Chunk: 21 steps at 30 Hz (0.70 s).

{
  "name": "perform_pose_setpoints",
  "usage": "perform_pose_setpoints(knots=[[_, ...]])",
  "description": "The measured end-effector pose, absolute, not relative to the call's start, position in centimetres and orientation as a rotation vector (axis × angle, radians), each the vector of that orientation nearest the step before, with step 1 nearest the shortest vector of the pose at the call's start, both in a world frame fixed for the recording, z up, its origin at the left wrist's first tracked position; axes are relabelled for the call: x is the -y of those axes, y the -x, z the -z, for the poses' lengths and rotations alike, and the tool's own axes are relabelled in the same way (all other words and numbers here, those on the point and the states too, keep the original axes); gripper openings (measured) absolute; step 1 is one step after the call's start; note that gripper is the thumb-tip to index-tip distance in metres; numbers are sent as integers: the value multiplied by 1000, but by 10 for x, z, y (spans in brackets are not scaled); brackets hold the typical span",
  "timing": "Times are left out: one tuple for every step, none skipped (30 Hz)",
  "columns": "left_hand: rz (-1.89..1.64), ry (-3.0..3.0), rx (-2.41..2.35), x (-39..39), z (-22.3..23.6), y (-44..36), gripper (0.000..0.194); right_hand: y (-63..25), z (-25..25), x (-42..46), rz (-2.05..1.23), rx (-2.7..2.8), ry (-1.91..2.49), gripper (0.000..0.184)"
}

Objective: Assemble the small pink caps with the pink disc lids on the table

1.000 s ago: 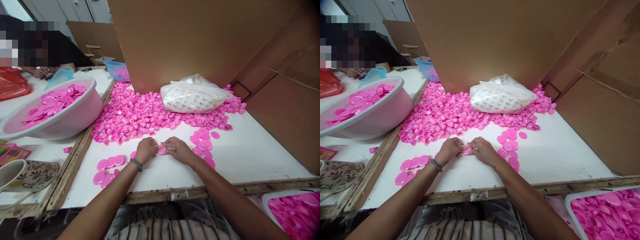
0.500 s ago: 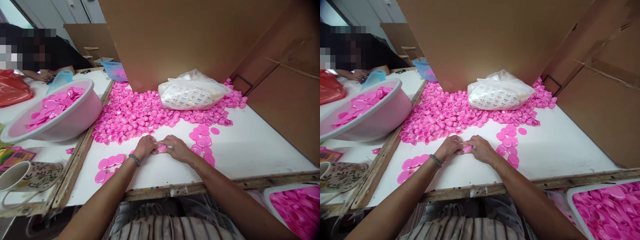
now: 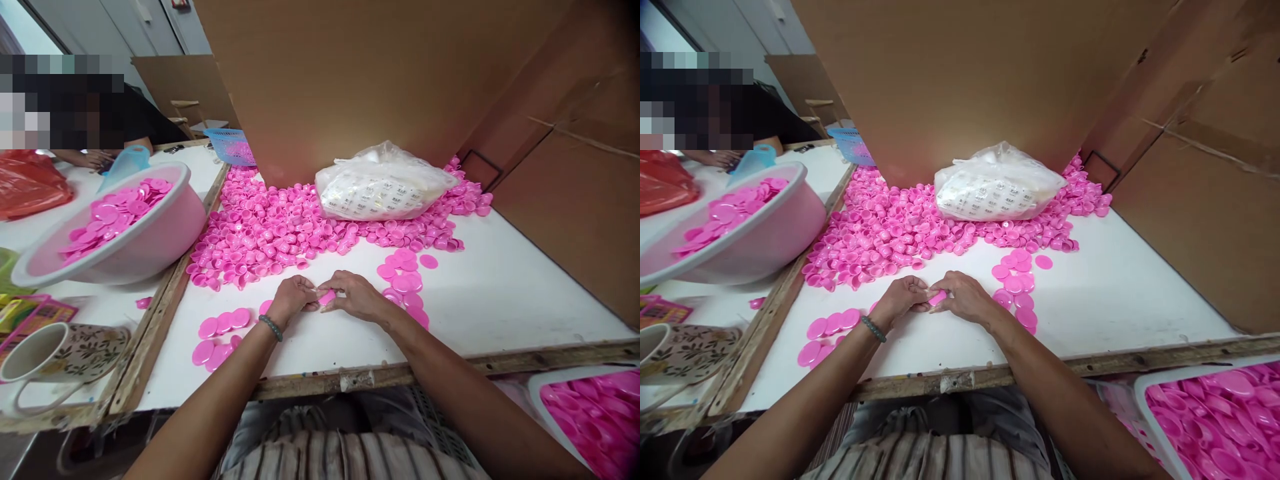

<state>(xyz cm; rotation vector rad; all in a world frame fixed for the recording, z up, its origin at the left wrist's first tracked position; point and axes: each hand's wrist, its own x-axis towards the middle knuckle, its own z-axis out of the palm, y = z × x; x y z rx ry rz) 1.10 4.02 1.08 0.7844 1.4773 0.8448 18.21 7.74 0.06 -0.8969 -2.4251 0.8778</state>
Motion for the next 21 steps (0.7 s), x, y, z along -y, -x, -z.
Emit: perform_pose_setpoints(knots=[[-814,-789,-1497,-41,-11,-11,35,-181,0,-78,-893,2411,909,32],[-781,-800,-1515,-42,-12,-11,34,-181,1,-78,-897,2403,924,33],[-748,-817,-1526,-43,-13,-12,33,-180,1,-78,-889,2400,937,33],[-720,-833,-1531,-43,-14,-12,32,-179,1,-78,-876,2405,944,32],[-698,-845,-1532,-44,-15,-12,32,-179,1,-78,-863,2409,951,31],[-683,-853,-1532,-45,-15,-11,31,-178,1,-77,-853,2409,958,29],[-676,-858,-1531,-45,-16,-12,30,-177,0,-75,-847,2403,968,27],[-677,-864,-1525,-45,-16,-12,30,-177,-1,-73,-843,2390,983,25],[-688,-870,-1522,-45,-16,-12,29,-176,-1,-71,-838,2368,1007,25],[-706,-878,-1523,-44,-16,-13,28,-176,-2,-70,-833,2345,1039,27],[-728,-889,-1528,-43,-16,-13,28,-176,-3,-68,-828,2323,1075,30],[-754,-899,-1535,-41,-16,-14,27,-176,-4,-67,-835,2308,1108,35],[-780,-905,-1542,-40,-15,-14,27,-177,-4,-67,-863,2296,1129,38],[-804,-907,-1546,-37,-15,-15,26,-178,-5,-67,-922,2286,1132,40],[-824,-903,-1537,-35,-15,-15,26,-180,-5,-68,-1000,2272,1117,39],[-839,-892,-1514,-33,-16,-15,25,-181,-5,-69,-1082,2259,1083,35],[-845,-876,-1482,-32,-16,-14,25,-182,-5,-70,-1154,2247,1043,30],[-841,-862,-1452,-30,-16,-14,25,-184,-4,-70,-1208,2240,1008,24],[-837,-850,-1436,-30,-16,-14,24,-185,-3,-71,-1246,2240,984,18],[-827,-839,-1425,-30,-16,-14,24,-185,-2,-72,-1270,2246,966,13],[-812,-830,-1418,-30,-15,-13,24,-186,-1,-72,-1279,2258,954,9]])
